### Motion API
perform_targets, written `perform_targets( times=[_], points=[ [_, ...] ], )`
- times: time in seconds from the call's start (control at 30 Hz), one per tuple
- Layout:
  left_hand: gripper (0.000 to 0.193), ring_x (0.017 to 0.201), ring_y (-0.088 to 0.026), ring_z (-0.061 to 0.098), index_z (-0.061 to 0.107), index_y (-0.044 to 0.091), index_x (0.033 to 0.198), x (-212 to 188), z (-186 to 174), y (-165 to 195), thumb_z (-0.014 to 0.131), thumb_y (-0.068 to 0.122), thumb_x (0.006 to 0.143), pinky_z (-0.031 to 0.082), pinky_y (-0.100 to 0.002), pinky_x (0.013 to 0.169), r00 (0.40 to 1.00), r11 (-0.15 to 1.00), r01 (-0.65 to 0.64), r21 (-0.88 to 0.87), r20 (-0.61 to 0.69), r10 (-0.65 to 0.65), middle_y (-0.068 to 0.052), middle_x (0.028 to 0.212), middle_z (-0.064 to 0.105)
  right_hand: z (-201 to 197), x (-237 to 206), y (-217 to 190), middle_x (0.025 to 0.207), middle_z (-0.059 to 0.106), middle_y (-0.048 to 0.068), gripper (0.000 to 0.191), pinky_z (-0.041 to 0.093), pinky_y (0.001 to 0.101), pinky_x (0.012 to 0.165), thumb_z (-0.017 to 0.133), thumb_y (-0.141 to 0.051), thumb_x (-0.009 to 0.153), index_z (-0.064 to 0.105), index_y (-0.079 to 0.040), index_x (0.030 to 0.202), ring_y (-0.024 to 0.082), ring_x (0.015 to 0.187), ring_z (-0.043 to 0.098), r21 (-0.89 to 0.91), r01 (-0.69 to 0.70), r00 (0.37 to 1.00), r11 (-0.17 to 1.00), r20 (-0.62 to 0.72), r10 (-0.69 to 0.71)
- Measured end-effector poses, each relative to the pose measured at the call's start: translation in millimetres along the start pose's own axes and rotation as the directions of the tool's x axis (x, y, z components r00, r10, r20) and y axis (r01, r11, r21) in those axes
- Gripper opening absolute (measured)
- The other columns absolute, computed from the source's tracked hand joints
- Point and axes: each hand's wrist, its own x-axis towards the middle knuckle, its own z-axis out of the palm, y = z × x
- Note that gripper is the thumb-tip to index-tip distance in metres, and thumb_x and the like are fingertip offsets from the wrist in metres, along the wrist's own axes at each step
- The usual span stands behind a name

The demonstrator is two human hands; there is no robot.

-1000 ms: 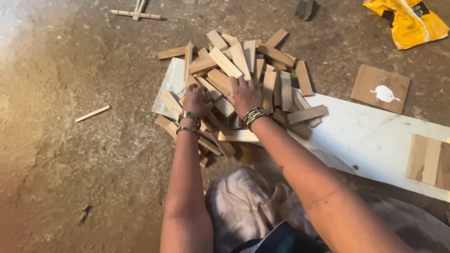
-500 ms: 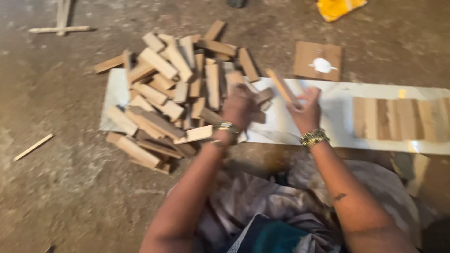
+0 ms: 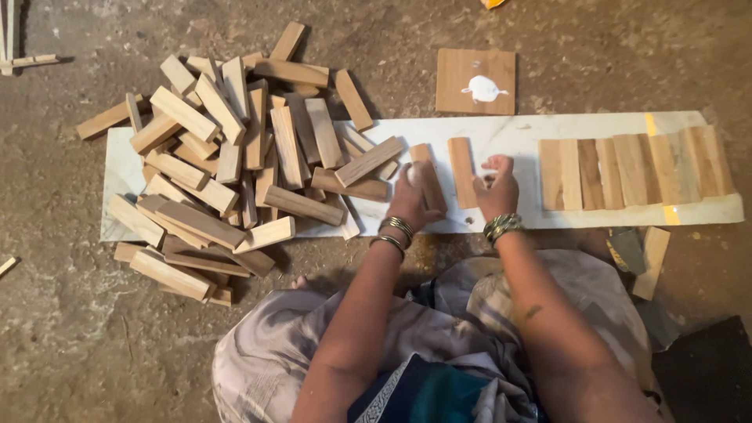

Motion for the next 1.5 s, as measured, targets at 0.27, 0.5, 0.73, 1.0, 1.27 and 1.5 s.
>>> perform_targets(
  times=[0.27, 0.5, 0.73, 1.0, 1.27, 1.5],
  points=[
    [0.120, 0.139, -0.039, 0.044, 0.021, 0.002, 0.160, 11, -16, -2, 0.091, 0.028, 0.066, 0.043, -0.041, 0.116, 0.965, 0.998, 0.004, 0.056, 0.260, -0.019, -0.018, 0.162, 0.028, 7, 15, -2, 0.109, 0.074, 0.010, 0.056, 0.057, 0.0334, 0.073, 0.080, -0.003, 0.079, 0.049, -0.005, 0.125, 0.021, 0.077, 0.069, 0.029, 0.035, 0.996, 0.999, 0.076, -0.038],
    [0.129, 0.143, -0.042, 0.033, 0.013, 0.003, 0.158, 13, -24, 10, 0.095, 0.033, 0.062, 0.037, -0.040, 0.117, 0.944, 0.992, -0.003, 0.128, 0.328, -0.040, -0.020, 0.163, 0.016, 12, 17, -5, 0.112, 0.073, 0.010, 0.053, 0.058, 0.0304, 0.069, 0.077, 0.003, 0.081, 0.048, -0.004, 0.124, 0.018, 0.077, 0.071, 0.123, 0.030, 0.994, 0.992, 0.098, -0.042],
    [0.131, 0.143, -0.042, 0.035, 0.014, 0.002, 0.158, 11, -26, 14, 0.095, 0.036, 0.062, 0.038, -0.041, 0.117, 0.951, 0.988, -0.019, 0.155, 0.308, -0.030, -0.020, 0.163, 0.018, 19, 12, -12, 0.113, 0.072, 0.010, 0.050, 0.058, 0.0304, 0.068, 0.077, 0.003, 0.080, 0.050, -0.004, 0.122, 0.018, 0.078, 0.072, 0.121, 0.010, 0.995, 0.993, 0.093, -0.021],
    [0.130, 0.142, -0.040, 0.036, 0.015, 0.001, 0.158, 12, -30, 18, 0.096, 0.035, 0.061, 0.039, -0.040, 0.116, 0.948, 0.987, -0.022, 0.160, 0.318, -0.030, -0.020, 0.162, 0.019, 21, 9, -13, 0.113, 0.071, 0.009, 0.049, 0.059, 0.0299, 0.068, 0.078, 0.003, 0.081, 0.049, -0.005, 0.120, 0.018, 0.077, 0.073, 0.129, 0.035, 0.994, 0.991, 0.099, -0.048],
    [0.129, 0.140, -0.036, 0.039, 0.014, 0.000, 0.158, 13, -35, 21, 0.095, 0.030, 0.062, 0.040, -0.037, 0.115, 0.954, 0.988, -0.030, 0.151, 0.299, -0.017, -0.018, 0.160, 0.022, 20, 9, -15, 0.112, 0.072, 0.008, 0.048, 0.059, 0.0299, 0.068, 0.078, 0.003, 0.081, 0.050, -0.005, 0.119, 0.017, 0.077, 0.073, 0.132, 0.020, 0.994, 0.991, 0.107, -0.034],
    [0.129, 0.140, -0.036, 0.039, 0.013, 0.000, 0.158, 12, -39, 25, 0.095, 0.029, 0.063, 0.040, -0.037, 0.116, 0.945, 0.990, -0.006, 0.144, 0.324, -0.042, -0.017, 0.160, 0.021, 19, 9, -16, 0.111, 0.072, 0.007, 0.047, 0.058, 0.0303, 0.068, 0.079, 0.002, 0.082, 0.050, -0.006, 0.118, 0.017, 0.075, 0.072, 0.116, 0.023, 0.994, 0.993, 0.108, -0.035]
  ],
)
